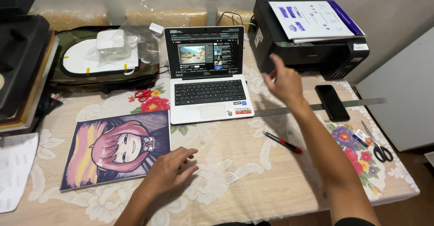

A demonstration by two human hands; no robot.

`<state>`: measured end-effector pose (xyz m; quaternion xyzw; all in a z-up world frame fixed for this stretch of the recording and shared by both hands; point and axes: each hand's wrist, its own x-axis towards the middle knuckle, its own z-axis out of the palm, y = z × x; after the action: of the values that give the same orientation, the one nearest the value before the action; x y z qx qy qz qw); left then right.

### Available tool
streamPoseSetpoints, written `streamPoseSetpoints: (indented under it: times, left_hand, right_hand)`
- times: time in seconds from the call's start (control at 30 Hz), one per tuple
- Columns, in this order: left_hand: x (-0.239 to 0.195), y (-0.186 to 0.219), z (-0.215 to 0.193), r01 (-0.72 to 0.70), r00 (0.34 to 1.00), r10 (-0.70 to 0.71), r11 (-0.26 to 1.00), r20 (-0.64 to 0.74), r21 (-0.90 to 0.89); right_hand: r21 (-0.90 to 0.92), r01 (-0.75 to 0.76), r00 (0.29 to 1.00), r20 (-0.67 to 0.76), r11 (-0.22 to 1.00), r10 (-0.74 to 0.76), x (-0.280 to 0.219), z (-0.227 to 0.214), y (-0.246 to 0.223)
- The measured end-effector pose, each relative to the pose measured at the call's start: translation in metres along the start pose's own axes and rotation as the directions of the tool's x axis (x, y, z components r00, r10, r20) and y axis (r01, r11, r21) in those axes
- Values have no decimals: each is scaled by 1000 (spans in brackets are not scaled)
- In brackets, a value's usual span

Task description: Packaging a printed illustration into a plastic sleeve and organizing printed sheets while using a laptop.

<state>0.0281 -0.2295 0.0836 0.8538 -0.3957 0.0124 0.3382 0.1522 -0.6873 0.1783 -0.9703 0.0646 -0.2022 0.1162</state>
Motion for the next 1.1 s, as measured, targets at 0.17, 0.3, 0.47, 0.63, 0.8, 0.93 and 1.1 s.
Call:
streamPoseSetpoints:
  times: [0.17,0.3,0.47,0.63,0.8,0.93,1.1]
  left_hand:
    - [-20,27,-29,88,989,-100,990,-106,-113]
    - [-51,21,-29,132,959,-175,972,-224,-196]
    - [-65,31,-22,401,749,-495,868,-441,-293]
    - [-44,35,-9,398,860,-453,884,-235,-246]
    - [0,34,2,-136,987,127,986,-93,-94]
    - [37,46,17,-358,926,348,932,147,49]
    - [63,24,47,-420,906,416,906,74,52]
  right_hand:
    - [254,375,799,399,892,-450,-112,16,-89]
    - [330,487,739,337,809,-583,-140,55,-104]
    - [-58,620,783,-21,783,-622,-120,95,-100]
    - [13,607,793,50,795,-607,-108,126,-101]
    - [119,654,750,29,747,-661,-106,137,-102]
    - [74,587,809,-10,806,-588,-109,132,-100]
    - [165,678,734,-100,717,-671,-109,128,-94]
